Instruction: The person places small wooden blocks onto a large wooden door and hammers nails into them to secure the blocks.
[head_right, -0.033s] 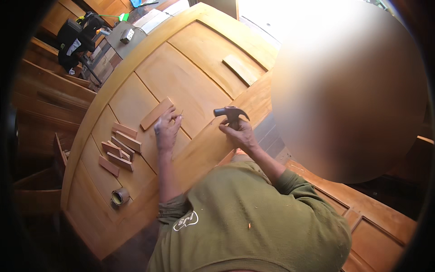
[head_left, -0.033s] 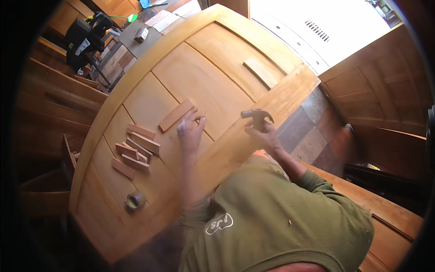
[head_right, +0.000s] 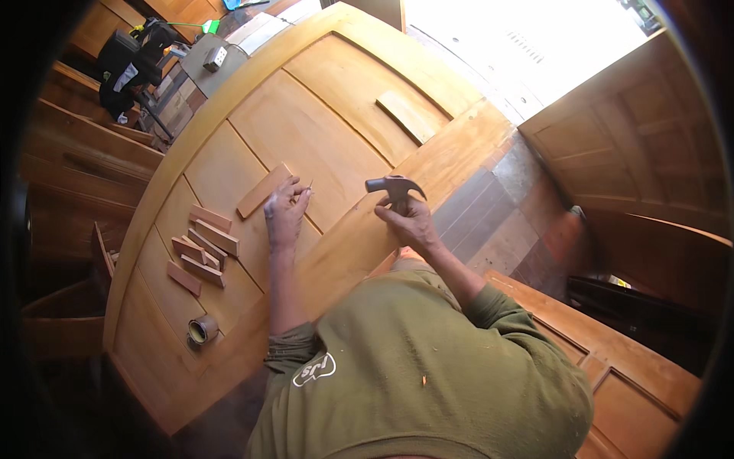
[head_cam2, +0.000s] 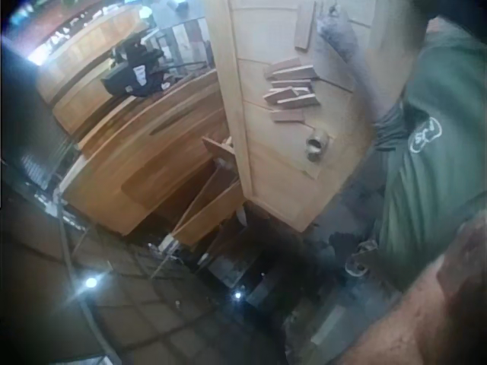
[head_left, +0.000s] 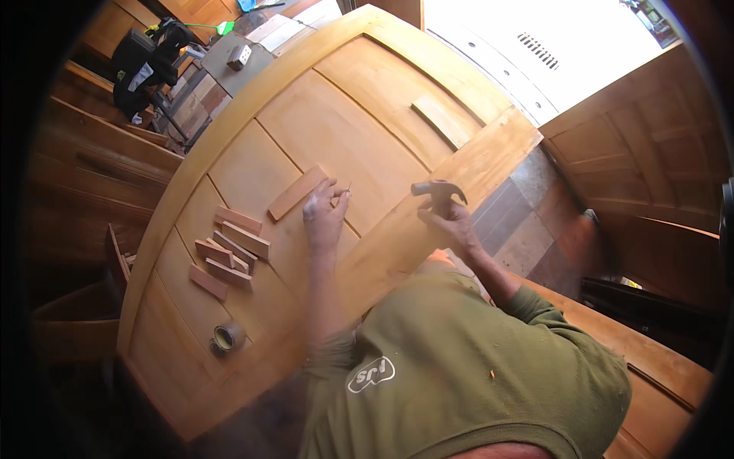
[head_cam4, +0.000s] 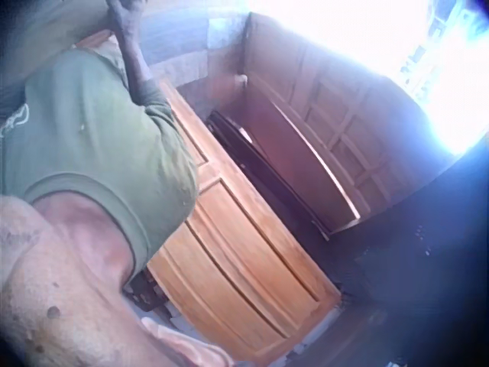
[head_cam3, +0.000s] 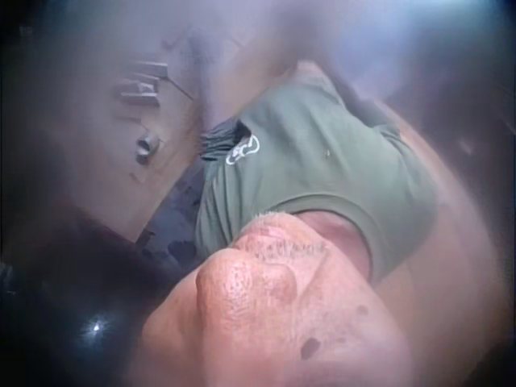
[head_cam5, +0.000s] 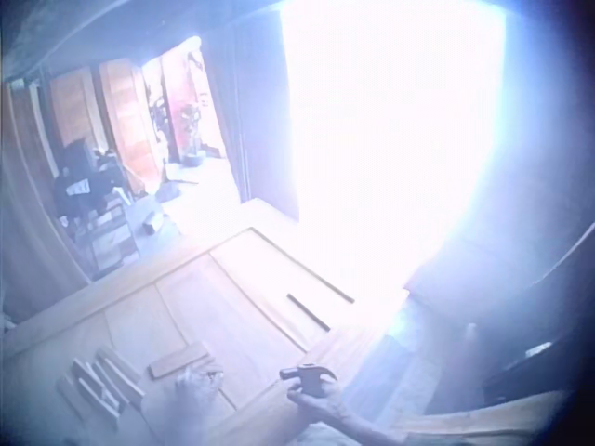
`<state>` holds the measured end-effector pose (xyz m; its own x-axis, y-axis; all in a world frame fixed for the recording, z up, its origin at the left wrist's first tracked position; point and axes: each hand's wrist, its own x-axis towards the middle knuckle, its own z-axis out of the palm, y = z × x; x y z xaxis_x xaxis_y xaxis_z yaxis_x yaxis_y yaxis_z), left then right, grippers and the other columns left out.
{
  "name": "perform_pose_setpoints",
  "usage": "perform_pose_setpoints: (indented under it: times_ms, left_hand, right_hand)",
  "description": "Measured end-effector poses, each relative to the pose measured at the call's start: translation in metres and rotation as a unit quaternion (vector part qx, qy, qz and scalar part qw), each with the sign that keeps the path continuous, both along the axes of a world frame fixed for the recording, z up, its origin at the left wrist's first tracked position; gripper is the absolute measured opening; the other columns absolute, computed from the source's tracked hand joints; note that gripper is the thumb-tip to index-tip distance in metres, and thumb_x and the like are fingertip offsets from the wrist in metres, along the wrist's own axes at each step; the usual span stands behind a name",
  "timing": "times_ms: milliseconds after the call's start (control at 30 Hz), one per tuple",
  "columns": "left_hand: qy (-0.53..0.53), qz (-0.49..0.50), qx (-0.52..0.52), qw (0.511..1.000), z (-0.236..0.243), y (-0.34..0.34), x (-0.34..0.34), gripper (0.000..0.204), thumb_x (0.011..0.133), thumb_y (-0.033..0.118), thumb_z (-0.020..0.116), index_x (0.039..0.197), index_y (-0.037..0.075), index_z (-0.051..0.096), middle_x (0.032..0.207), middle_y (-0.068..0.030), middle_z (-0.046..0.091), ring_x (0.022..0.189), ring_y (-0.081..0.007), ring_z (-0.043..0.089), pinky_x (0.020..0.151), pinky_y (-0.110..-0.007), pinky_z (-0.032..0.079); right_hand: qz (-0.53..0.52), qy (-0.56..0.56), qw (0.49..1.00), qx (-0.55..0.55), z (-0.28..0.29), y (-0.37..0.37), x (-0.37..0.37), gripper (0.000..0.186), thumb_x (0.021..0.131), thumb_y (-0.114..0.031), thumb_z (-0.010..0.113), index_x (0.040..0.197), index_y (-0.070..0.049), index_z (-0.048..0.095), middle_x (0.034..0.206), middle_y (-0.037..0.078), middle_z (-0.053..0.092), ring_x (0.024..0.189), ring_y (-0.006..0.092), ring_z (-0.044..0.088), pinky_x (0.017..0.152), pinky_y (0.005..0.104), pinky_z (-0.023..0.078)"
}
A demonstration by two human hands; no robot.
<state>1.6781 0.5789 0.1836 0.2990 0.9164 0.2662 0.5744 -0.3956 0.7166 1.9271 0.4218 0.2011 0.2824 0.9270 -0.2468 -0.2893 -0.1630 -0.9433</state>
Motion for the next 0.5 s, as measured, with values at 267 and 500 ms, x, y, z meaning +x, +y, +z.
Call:
perform_pose_setpoints:
  times_ms: [267,500]
  left_hand:
    - [-0.041,0.084,-0.064,0.994,-0.016,-0.002,0.020,0.019,0.096,0.006,0.073,0.114,0.003,0.080,0.119,-0.0155,0.076,0.114,-0.0288,0.071,0.099,-0.039,0.057]
    - [-0.057,0.175,-0.057,0.981,-0.022,-0.024,0.032,0.016,0.097,0.004,0.073,0.112,0.002,0.078,0.125,-0.0138,0.074,0.114,-0.0263,0.071,0.096,-0.039,0.060]
  right_hand:
    - [0.021,-0.041,0.997,-0.060,-0.010,0.011,0.066,0.031,0.097,-0.018,0.082,0.119,0.000,0.070,0.079,-0.001,0.065,0.060,0.0047,0.059,0.055,0.0243,0.049]
    - [0.049,-0.116,0.992,0.026,-0.007,0.018,0.065,0.047,0.094,-0.014,0.082,0.137,-0.003,0.067,0.105,0.002,0.070,0.075,0.0057,0.063,0.063,0.0256,0.054]
